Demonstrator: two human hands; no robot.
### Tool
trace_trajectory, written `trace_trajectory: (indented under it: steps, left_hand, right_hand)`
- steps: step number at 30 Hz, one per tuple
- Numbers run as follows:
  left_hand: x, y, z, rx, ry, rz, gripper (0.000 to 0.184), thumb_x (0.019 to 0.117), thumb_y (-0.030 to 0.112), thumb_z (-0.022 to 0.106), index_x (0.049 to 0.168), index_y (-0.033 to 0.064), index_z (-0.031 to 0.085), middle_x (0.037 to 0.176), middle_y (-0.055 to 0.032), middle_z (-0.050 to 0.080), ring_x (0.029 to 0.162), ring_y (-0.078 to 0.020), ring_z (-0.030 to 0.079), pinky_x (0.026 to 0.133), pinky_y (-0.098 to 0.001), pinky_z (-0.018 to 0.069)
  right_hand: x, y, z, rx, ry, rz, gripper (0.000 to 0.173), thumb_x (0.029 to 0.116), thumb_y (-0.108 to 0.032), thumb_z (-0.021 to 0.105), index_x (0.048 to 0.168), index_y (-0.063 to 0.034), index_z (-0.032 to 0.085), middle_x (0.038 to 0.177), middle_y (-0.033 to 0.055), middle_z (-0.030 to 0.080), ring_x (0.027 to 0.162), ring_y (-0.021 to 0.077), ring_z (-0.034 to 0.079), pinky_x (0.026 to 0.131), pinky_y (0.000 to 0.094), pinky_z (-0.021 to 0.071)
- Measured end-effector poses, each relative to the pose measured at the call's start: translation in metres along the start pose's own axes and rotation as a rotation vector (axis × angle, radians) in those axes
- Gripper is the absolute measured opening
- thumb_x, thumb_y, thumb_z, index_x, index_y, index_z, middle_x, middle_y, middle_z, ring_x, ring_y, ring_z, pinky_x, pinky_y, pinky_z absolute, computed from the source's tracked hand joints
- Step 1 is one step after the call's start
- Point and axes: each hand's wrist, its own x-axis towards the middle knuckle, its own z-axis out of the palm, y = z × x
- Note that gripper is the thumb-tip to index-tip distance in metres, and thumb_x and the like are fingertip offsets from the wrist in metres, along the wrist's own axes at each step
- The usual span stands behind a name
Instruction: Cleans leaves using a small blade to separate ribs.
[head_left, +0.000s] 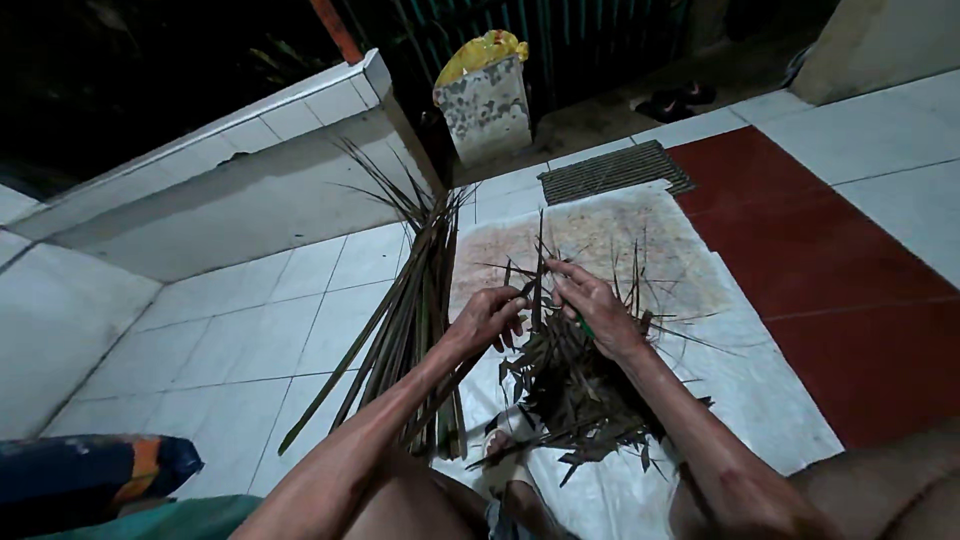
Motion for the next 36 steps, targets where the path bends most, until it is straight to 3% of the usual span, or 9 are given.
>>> trace_trajectory:
  steps: [7,11,15,17,19,20,24,28,36]
  left_hand:
    - [0.006,-0.026,0.005,-0.051,-0.106,0.073,0.038,0.1117,0.032,0.044,0.126,0.0016,0.063,0.091,-0.0095,0.074,0.07,-0.0178,0.072,0.065,-0.0325,0.0633]
    - [0.002,-0.05,-0.002,-0.129,-0.174,0.055,0.037,0.1107,0.031,0.048,0.122,0.0,0.064,0.085,-0.01,0.072,0.073,-0.0195,0.072,0.073,-0.0366,0.0638]
    - [-0.004,-0.051,-0.007,-0.179,-0.144,0.073,0.032,0.1099,0.027,0.051,0.116,0.0008,0.069,0.071,-0.0073,0.067,0.057,-0.0156,0.066,0.057,-0.0307,0.0601]
    - [-0.006,-0.046,-0.006,-0.156,-0.084,0.043,0.032,0.1096,0.028,0.052,0.114,0.0027,0.071,0.069,-0.0055,0.065,0.052,-0.0124,0.061,0.048,-0.026,0.0533]
    - [-0.005,-0.044,-0.006,-0.088,-0.007,0.051,0.032,0.1095,0.028,0.051,0.115,0.0044,0.071,0.071,-0.003,0.065,0.049,-0.008,0.053,0.045,-0.0218,0.0432]
    - [-0.002,-0.044,-0.006,-0.021,0.031,0.069,0.032,0.1097,0.028,0.051,0.116,0.0052,0.071,0.071,-0.0023,0.065,0.049,-0.0072,0.052,0.045,-0.0216,0.0428]
    - [0.007,-0.046,-0.006,0.365,0.135,0.188,0.031,0.1095,0.025,0.05,0.12,0.0048,0.071,0.076,-0.0043,0.069,0.057,-0.0099,0.061,0.057,-0.0277,0.0542]
    - [0.011,-0.046,-0.001,0.625,0.151,0.269,0.025,0.1048,0.015,0.055,0.121,0.0042,0.071,0.079,-0.0117,0.07,0.069,-0.0244,0.069,0.071,-0.0449,0.0584]
    - [0.011,-0.039,0.007,0.889,0.174,0.279,0.019,0.1043,0.017,0.055,0.107,0.004,0.069,0.077,-0.0139,0.068,0.069,-0.0325,0.069,0.063,-0.0513,0.0574]
  right_hand:
    - [0.003,0.001,-0.002,-0.008,0.045,0.019,0.034,0.1072,-0.029,0.055,0.137,-0.0153,0.064,0.083,0.0036,0.062,0.059,0.0098,0.049,0.053,0.0231,0.0424]
    - [0.006,-0.01,-0.02,0.012,0.14,0.006,0.034,0.1083,-0.031,0.052,0.137,-0.0166,0.064,0.082,0.0013,0.061,0.057,0.0075,0.046,0.05,0.0205,0.0396]
    - [0.008,-0.005,-0.032,0.02,0.17,0.028,0.035,0.1085,-0.032,0.051,0.139,-0.0189,0.063,0.085,0.0014,0.061,0.058,0.0081,0.047,0.05,0.0203,0.0393]
    - [0.008,0.005,-0.03,-0.023,0.198,0.049,0.038,0.108,-0.034,0.053,0.142,-0.02,0.061,0.084,0.0012,0.06,0.056,0.0088,0.046,0.049,0.0219,0.0392]
    - [0.004,0.012,-0.022,-0.127,0.24,0.066,0.04,0.1075,-0.036,0.054,0.143,-0.0189,0.059,0.083,0.0021,0.062,0.056,0.0101,0.047,0.051,0.025,0.0418]
    - [0.0,0.015,-0.015,-0.178,0.246,0.076,0.04,0.1076,-0.035,0.054,0.144,-0.0185,0.059,0.083,0.0024,0.062,0.057,0.011,0.048,0.051,0.0265,0.0432]
    - [-0.02,0.024,0.011,-0.312,0.177,0.057,0.037,0.1071,-0.03,0.055,0.14,-0.0166,0.063,0.084,0.0027,0.067,0.062,0.0112,0.057,0.057,0.0282,0.0492]
    - [-0.027,0.033,0.023,-0.416,0.101,0.038,0.035,0.1066,-0.032,0.055,0.138,-0.0189,0.066,0.089,0.0025,0.07,0.072,0.0109,0.063,0.069,0.0309,0.0545]
    - [-0.03,0.034,0.028,-0.458,0.053,0.092,0.038,0.1063,-0.041,0.054,0.136,-0.0222,0.067,0.101,0.0023,0.072,0.083,0.0112,0.067,0.079,0.0342,0.0565]
